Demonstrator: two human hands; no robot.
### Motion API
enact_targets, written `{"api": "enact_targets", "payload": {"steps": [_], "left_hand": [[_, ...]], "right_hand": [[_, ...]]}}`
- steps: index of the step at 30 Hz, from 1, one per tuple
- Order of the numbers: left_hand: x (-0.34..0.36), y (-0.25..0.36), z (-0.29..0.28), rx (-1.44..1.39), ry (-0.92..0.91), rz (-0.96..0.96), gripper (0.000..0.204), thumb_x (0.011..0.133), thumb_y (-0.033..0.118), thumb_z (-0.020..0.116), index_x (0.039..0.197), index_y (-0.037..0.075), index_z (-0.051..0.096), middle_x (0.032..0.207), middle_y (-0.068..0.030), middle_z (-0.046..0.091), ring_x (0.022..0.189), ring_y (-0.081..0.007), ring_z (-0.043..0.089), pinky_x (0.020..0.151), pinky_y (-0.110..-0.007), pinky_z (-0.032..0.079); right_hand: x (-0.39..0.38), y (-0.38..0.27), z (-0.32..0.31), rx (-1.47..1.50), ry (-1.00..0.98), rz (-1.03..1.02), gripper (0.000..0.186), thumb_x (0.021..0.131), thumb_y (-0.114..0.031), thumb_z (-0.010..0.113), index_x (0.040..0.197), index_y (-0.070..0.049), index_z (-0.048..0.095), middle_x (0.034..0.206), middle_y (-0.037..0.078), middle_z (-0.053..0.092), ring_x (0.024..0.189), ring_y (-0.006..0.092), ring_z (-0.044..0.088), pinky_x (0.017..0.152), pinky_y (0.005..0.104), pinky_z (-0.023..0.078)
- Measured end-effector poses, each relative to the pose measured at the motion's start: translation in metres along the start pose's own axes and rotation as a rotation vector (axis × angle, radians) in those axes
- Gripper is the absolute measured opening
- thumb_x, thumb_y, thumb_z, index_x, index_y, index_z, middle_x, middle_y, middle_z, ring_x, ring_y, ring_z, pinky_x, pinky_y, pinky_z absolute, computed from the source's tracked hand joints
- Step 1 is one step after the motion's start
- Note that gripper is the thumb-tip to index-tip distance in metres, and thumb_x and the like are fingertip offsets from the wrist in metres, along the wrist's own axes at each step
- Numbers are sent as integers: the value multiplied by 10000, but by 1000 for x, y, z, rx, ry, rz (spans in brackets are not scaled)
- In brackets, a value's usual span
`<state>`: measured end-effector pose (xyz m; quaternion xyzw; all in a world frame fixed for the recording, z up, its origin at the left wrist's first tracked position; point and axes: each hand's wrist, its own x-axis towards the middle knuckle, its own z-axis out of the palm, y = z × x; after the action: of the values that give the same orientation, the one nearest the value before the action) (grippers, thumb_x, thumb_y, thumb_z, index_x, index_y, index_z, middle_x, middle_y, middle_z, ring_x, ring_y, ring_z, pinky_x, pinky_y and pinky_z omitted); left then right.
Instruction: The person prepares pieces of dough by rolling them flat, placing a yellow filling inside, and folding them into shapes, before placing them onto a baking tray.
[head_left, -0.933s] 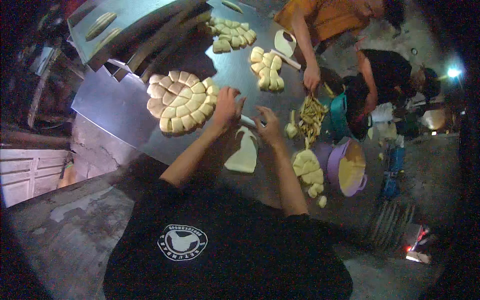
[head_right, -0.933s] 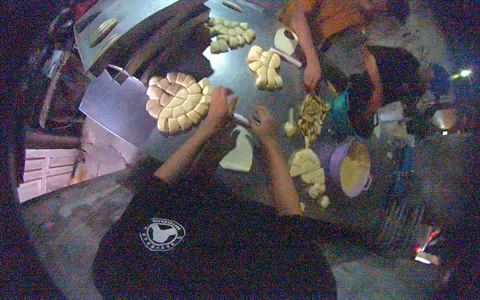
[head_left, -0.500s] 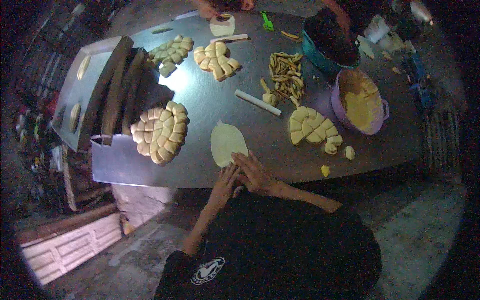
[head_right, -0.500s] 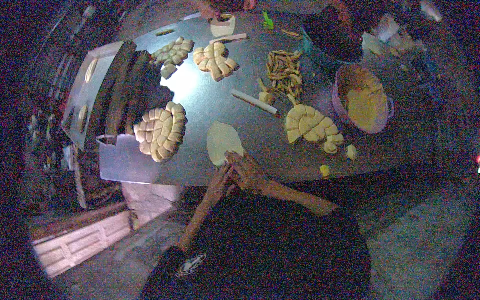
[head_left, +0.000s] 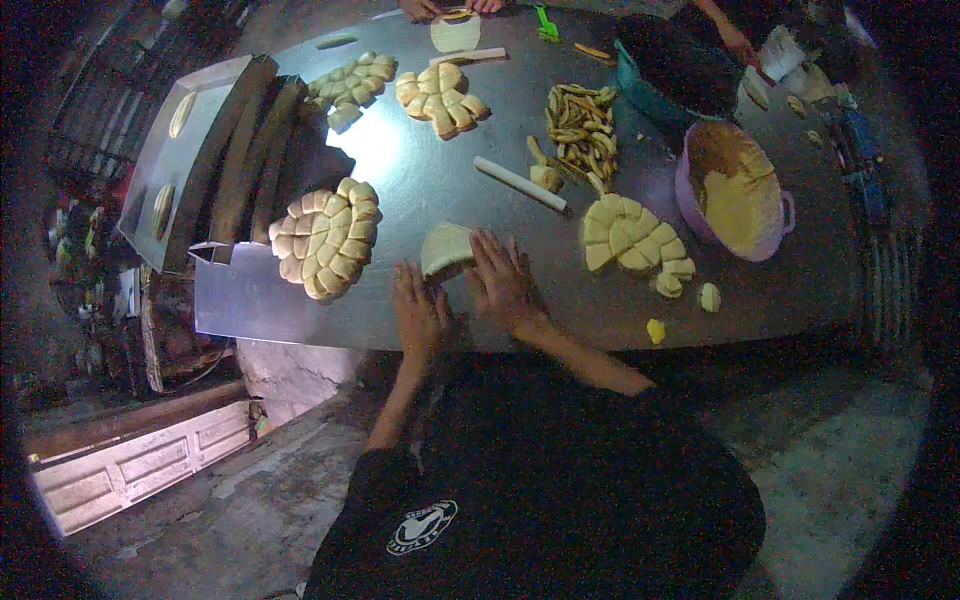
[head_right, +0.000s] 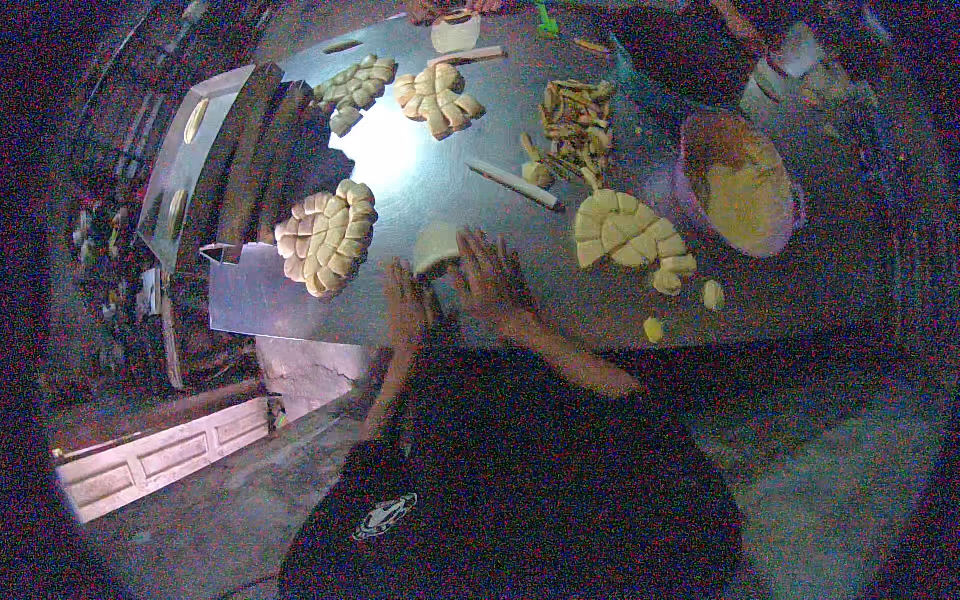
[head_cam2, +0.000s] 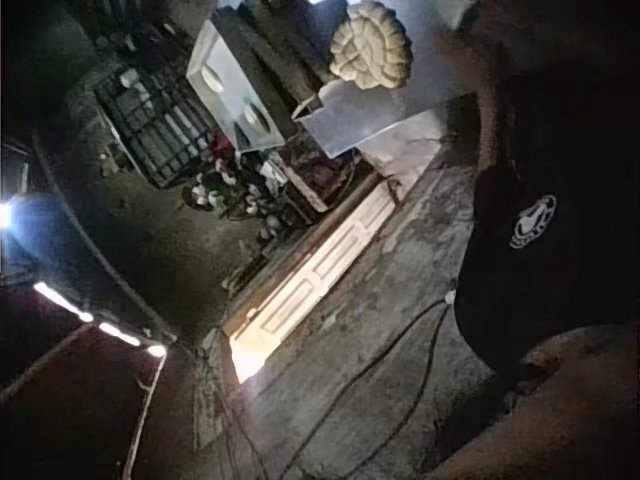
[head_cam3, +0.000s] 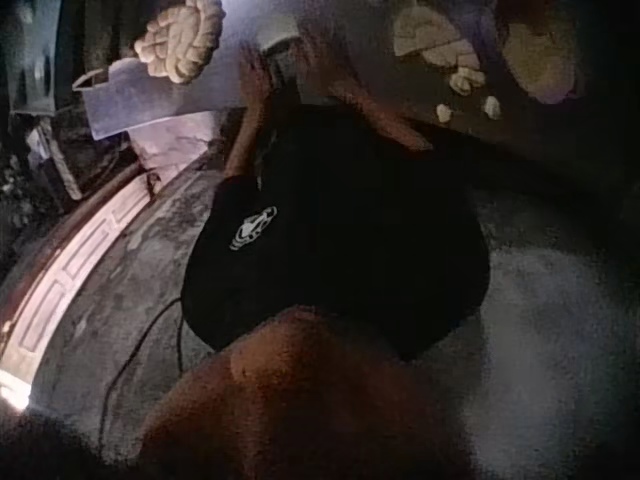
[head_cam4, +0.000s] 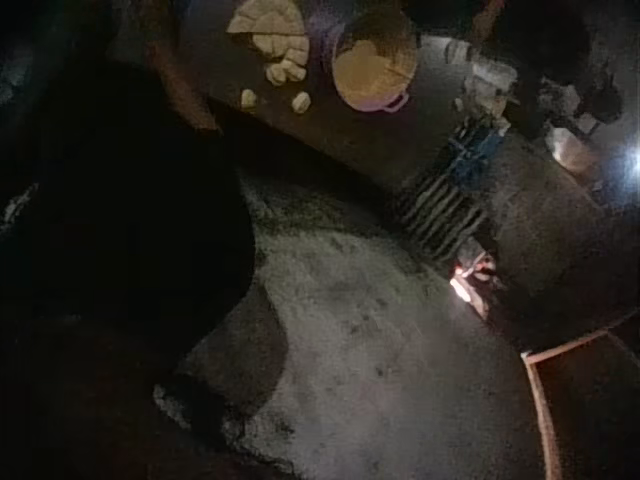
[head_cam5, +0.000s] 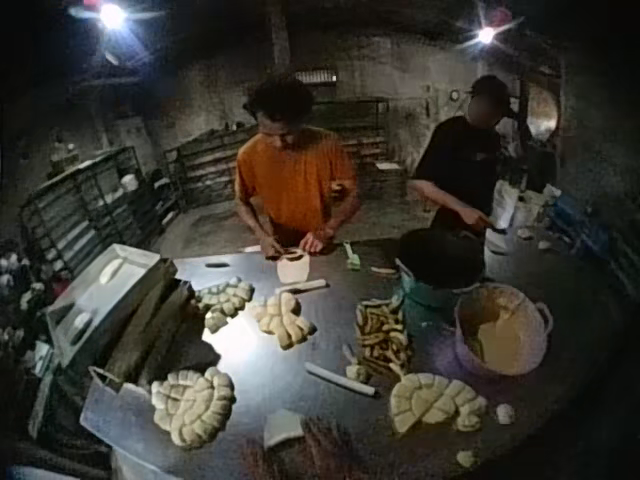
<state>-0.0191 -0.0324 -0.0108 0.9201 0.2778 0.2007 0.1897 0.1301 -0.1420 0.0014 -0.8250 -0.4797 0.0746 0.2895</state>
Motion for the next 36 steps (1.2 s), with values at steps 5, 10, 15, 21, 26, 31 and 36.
{"api": "enact_targets", "payload": {"steps": [5,10,15,21,26,31,36], "left_hand": [[-8,10,-4,143,-180,41,662,987,308,460,1509,-24,222,1577,-241,197,1462,-401,197,1154,-555,206],[89,-34,15,122,23,-38,681,960,343,504,1486,-24,274,1554,-248,238,1460,-390,195,1158,-542,209],[104,-50,-13,-4,37,38,494,880,206,631,1304,6,474,1339,-208,456,1277,-370,425,1093,-498,313],[125,-76,-26,-327,-106,-13,345,800,117,651,1130,40,585,1183,-128,542,1112,-328,510,922,-431,436],[136,-83,-140,-738,61,-61,423,782,32,709,1187,40,587,1116,-148,595,1030,-304,586,882,-390,473],[98,-104,-146,-537,145,-542,175,887,103,662,1039,19,648,959,-133,629,864,-242,615,765,-348,488],[48,-103,-89,-181,24,-238,244,945,228,603,1080,25,600,1015,-178,626,915,-365,617,749,-462,497]], "right_hand": [[-4,-9,-1,-54,-77,-216,626,994,-343,426,1516,-38,260,1584,164,248,1449,376,253,1156,629,76],[97,-1,15,-227,-5,-182,638,968,-349,491,1514,-92,283,1562,150,298,1440,357,278,1156,622,83],[132,-1,-13,3,-235,-213,562,916,-304,603,1423,-104,463,1401,134,490,1276,322,473,1082,518,331],[153,-23,-8,101,-483,-50,474,844,-157,707,1289,-64,572,1156,107,598,1074,282,579,940,384,454],[102,-108,22,607,-237,458,568,775,-172,789,1260,-59,517,1006,109,579,887,238,602,772,360,503],[65,-162,72,586,-146,643,823,774,-105,817,1407,-64,292,935,19,519,797,106,537,693,275,485],[0,-130,32,585,-108,416,522,847,-173,759,1279,-50,494,921,67,575,820,149,562,680,294,476]]}}
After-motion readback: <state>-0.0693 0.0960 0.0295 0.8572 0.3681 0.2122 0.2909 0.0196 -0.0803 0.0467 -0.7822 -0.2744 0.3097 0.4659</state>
